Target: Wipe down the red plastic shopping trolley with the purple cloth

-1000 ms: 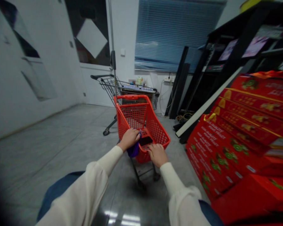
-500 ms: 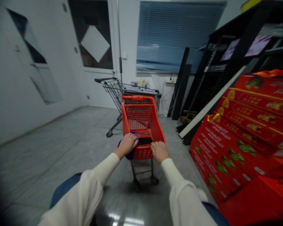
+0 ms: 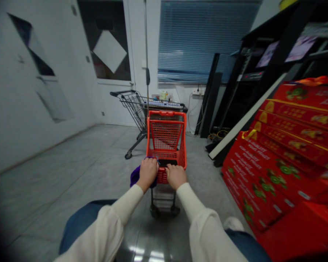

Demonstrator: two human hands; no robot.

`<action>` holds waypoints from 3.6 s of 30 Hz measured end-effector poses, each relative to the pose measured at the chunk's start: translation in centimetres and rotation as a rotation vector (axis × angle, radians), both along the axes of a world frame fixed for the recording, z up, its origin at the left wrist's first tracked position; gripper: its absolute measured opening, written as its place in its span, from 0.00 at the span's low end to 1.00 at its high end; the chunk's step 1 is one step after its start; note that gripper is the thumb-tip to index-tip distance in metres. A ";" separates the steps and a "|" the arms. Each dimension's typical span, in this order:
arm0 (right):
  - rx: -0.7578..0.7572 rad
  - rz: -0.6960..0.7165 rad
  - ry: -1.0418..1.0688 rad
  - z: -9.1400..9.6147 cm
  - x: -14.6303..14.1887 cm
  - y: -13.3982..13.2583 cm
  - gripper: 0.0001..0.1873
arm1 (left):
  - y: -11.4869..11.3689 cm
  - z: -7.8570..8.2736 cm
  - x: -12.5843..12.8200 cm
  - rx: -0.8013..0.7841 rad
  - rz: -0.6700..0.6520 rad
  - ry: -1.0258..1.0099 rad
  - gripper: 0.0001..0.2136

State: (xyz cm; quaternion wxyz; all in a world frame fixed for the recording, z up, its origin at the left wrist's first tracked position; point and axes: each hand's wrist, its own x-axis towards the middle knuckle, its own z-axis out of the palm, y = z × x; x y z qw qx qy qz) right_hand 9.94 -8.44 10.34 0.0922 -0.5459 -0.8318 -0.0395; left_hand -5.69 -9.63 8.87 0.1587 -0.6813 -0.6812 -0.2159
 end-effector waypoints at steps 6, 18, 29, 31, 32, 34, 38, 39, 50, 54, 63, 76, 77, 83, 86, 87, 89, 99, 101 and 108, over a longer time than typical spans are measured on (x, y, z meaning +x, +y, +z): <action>0.011 0.008 -0.042 0.2 2.1 1.0 0.22 | 0.6 0.6 0.7 -0.055 -0.149 0.049 0.11; 0.067 0.070 0.060 -0.9 0.6 -0.1 0.19 | 0.8 1.5 0.9 -0.164 -0.187 0.030 0.13; 0.135 0.074 0.262 -3.3 2.8 1.7 0.19 | 1.3 0.7 -1.6 -0.109 -0.153 0.034 0.13; 0.135 0.079 0.272 -3.5 3.1 1.6 0.19 | 1.5 1.0 -1.8 -0.129 -0.211 0.066 0.13; 0.135 0.078 0.277 -3.5 3.2 1.5 0.19 | 1.6 1.2 -2.1 -0.140 -0.223 0.075 0.13; 0.136 0.068 0.286 -3.6 3.1 1.2 0.19 | 1.7 1.4 -2.3 -0.147 -0.195 0.071 0.14; 0.152 0.030 0.285 -3.7 2.2 0.4 0.19 | 0.8 1.0 -0.5 -0.112 -0.127 0.043 0.14; 0.161 0.033 0.278 -3.7 2.0 0.2 0.19 | 0.5 0.9 0.0 -0.102 -0.144 0.042 0.14; 0.233 0.023 0.286 -3.5 -0.3 -2.2 0.19 | 0.0 0.7 -3.4 -0.097 -0.041 -0.016 0.13; 0.205 0.064 0.250 -3.6 -1.1 -2.5 0.18 | -0.9 0.6 -2.9 -0.109 -0.161 0.035 0.12; 0.224 0.338 0.218 -3.0 1.4 2.1 0.21 | 0.4 1.6 -5.3 -0.167 -0.055 -0.002 0.15; 0.244 0.222 0.299 -3.9 -0.1 1.1 0.19 | 1.4 1.5 -5.8 -0.171 -0.080 -0.026 0.14; 0.256 0.203 0.327 -4.2 -0.5 0.9 0.19 | 1.4 1.6 -5.8 -0.168 -0.052 -0.036 0.14; 0.331 0.138 0.414 -5.2 -1.0 -0.5 0.20 | -0.5 0.6 -2.9 -0.138 -0.180 0.029 0.13; 0.294 0.231 0.273 -3.7 0.7 -0.1 0.19 | -0.7 0.9 -3.6 -0.169 -0.324 0.031 0.13; 0.286 0.259 0.226 -3.0 1.4 0.3 0.19 | -0.6 1.1 -4.3 -0.186 -0.346 0.018 0.13; 0.290 0.259 0.163 -2.0 2.3 1.6 0.20 | 0.0 1.6 -5.9 -0.215 -0.346 -0.010 0.13; 0.354 0.050 0.206 -4.2 -1.3 4.1 0.24 | -0.1 1.2 -4.7 -0.185 -0.158 -0.054 0.14; 0.349 0.048 0.198 -4.0 -1.4 3.3 0.24 | -0.1 1.4 -4.8 -0.191 -0.148 -0.062 0.14; 0.250 0.153 0.045 0.2 0.2 2.9 0.20 | 0.8 3.0 -7.9 -0.281 -0.202 -0.039 0.16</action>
